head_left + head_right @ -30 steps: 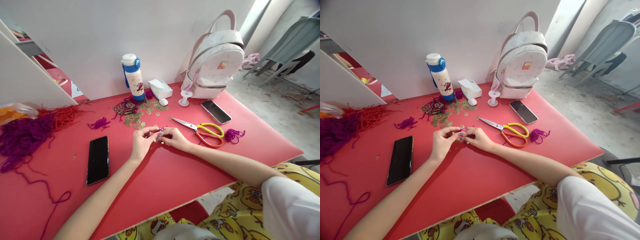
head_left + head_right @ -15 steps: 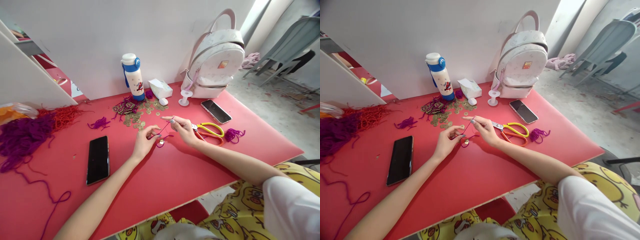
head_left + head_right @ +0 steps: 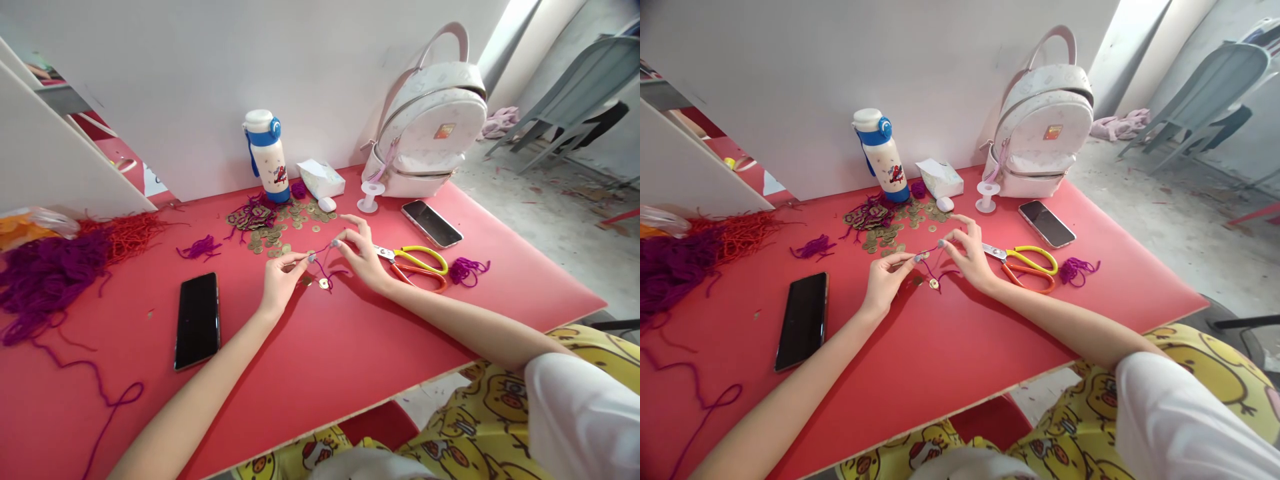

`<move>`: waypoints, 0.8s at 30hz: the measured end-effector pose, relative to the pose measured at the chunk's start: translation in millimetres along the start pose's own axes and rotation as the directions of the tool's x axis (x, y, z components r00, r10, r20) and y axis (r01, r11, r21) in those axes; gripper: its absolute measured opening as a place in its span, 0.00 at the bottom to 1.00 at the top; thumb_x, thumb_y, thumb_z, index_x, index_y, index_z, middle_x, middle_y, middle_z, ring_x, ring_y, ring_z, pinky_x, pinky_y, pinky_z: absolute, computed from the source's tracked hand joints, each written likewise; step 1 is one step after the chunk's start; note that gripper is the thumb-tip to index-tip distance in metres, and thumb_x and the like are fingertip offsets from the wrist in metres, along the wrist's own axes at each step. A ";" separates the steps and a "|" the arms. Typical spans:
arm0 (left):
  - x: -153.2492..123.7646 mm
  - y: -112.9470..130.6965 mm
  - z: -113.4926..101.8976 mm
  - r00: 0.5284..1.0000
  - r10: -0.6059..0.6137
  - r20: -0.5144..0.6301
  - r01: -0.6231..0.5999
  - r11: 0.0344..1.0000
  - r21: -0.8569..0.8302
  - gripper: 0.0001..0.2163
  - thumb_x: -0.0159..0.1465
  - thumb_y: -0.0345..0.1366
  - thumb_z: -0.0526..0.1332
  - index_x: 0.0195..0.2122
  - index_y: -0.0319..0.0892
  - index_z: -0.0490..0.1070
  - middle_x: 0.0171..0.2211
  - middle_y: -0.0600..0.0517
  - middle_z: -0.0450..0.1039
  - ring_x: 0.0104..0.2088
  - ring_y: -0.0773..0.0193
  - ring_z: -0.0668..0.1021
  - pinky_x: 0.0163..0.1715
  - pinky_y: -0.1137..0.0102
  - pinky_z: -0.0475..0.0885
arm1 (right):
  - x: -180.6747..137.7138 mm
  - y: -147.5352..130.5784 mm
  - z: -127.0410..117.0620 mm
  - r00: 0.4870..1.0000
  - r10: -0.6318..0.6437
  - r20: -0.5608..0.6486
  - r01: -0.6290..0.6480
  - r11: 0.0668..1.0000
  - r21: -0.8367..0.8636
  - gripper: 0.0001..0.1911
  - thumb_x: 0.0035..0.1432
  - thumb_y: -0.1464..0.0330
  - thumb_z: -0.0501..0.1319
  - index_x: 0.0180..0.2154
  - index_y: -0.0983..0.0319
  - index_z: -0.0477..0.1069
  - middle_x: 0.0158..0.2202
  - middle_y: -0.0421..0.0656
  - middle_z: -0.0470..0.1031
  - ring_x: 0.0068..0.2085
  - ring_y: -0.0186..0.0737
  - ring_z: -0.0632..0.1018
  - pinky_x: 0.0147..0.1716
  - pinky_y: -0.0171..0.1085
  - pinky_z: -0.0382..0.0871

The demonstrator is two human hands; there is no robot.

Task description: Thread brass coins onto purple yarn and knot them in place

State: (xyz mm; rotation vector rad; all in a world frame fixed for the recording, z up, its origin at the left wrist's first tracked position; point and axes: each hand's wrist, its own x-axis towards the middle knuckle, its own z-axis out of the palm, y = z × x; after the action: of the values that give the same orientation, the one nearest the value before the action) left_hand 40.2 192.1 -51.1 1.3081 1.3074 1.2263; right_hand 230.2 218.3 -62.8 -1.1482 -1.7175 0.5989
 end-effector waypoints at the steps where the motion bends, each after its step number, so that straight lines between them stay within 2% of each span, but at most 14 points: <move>1: -0.1 0.6 0.0 1.000 -0.012 -0.002 0.012 1.000 -0.011 0.11 0.54 0.43 0.68 0.33 0.41 0.81 0.31 0.48 0.81 0.28 0.63 0.78 0.27 0.72 0.72 | -3.0 -3.4 0.9 0.998 -0.042 0.040 0.043 0.999 -0.018 0.11 0.63 0.60 0.57 0.33 0.58 0.72 0.61 0.45 0.59 0.61 0.50 0.58 0.59 0.53 0.56; 4: -1.6 3.6 1.5 0.999 -0.042 0.001 0.042 0.998 -0.039 0.12 0.53 0.44 0.69 0.32 0.41 0.81 0.32 0.48 0.81 0.29 0.62 0.79 0.27 0.71 0.73 | -9.3 -11.7 3.4 0.976 -0.148 0.159 0.154 0.988 -0.027 0.08 0.58 0.60 0.63 0.34 0.57 0.76 0.63 0.43 0.59 0.62 0.53 0.57 0.60 0.55 0.55; 7: -4.0 7.8 3.6 0.998 -0.068 0.009 0.069 0.995 -0.069 0.12 0.52 0.44 0.69 0.31 0.41 0.81 0.32 0.47 0.81 0.29 0.62 0.79 0.26 0.71 0.73 | -11.0 -13.4 5.2 0.963 -0.171 0.209 0.177 0.984 -0.007 0.06 0.55 0.61 0.66 0.33 0.57 0.77 0.63 0.42 0.60 0.62 0.53 0.57 0.60 0.55 0.56; 11: -4.0 12.2 3.4 0.994 -0.105 -0.015 0.104 0.991 -0.088 0.12 0.52 0.44 0.69 0.31 0.41 0.80 0.31 0.48 0.80 0.27 0.64 0.77 0.23 0.73 0.71 | -10.4 -13.9 3.6 0.956 -0.187 0.227 0.188 0.982 0.015 0.05 0.59 0.65 0.63 0.32 0.57 0.75 0.61 0.44 0.62 0.60 0.52 0.60 0.58 0.56 0.58; 15: -0.3 10.7 0.4 0.995 -0.087 -0.044 0.084 0.995 -0.057 0.11 0.53 0.43 0.68 0.31 0.40 0.80 0.28 0.49 0.79 0.26 0.65 0.76 0.24 0.73 0.70 | -10.4 -19.3 -1.6 0.921 -0.276 0.275 0.287 0.958 0.001 0.05 0.62 0.67 0.58 0.35 0.58 0.72 0.61 0.46 0.60 0.61 0.51 0.59 0.58 0.54 0.58; 17: 0.2 7.2 -0.9 1.000 -0.001 -0.009 0.002 0.999 0.041 0.09 0.55 0.42 0.67 0.29 0.40 0.80 0.27 0.49 0.78 0.26 0.64 0.76 0.25 0.72 0.70 | -10.1 -21.0 -3.8 0.901 -0.328 0.283 0.344 0.939 -0.009 0.05 0.62 0.68 0.57 0.36 0.59 0.71 0.60 0.46 0.59 0.61 0.51 0.58 0.59 0.54 0.55; 19: -1.3 3.5 -1.8 0.988 0.133 0.078 -0.146 0.969 0.200 0.07 0.57 0.39 0.66 0.28 0.41 0.79 0.28 0.49 0.77 0.27 0.64 0.77 0.27 0.71 0.70 | -9.1 -20.5 -5.1 0.898 -0.350 0.266 0.367 0.930 -0.017 0.05 0.62 0.69 0.57 0.36 0.59 0.71 0.60 0.46 0.59 0.61 0.51 0.58 0.59 0.53 0.56; 21: -4.3 1.5 -2.7 0.946 0.263 0.189 -0.315 0.883 0.348 0.06 0.60 0.36 0.64 0.29 0.42 0.79 0.30 0.50 0.77 0.29 0.63 0.77 0.29 0.70 0.70 | -7.4 -18.0 -5.3 0.910 -0.340 0.237 0.357 0.934 -0.029 0.05 0.63 0.69 0.56 0.36 0.58 0.71 0.60 0.46 0.59 0.61 0.50 0.58 0.58 0.52 0.58; 24: -8.2 3.0 -4.7 0.844 0.419 0.334 -0.533 0.723 0.441 0.06 0.63 0.34 0.61 0.33 0.44 0.79 0.32 0.51 0.77 0.30 0.65 0.77 0.31 0.70 0.68 | -4.7 -12.9 -4.0 0.937 -0.287 0.202 0.298 0.954 -0.026 0.05 0.64 0.69 0.56 0.36 0.58 0.71 0.57 0.46 0.63 0.59 0.49 0.61 0.56 0.51 0.59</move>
State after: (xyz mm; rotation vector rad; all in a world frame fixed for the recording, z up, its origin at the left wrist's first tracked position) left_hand 36.3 183.5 -48.1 2.2254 1.2208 1.0452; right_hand 228.8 208.0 -52.9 -0.8689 -2.0399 0.4929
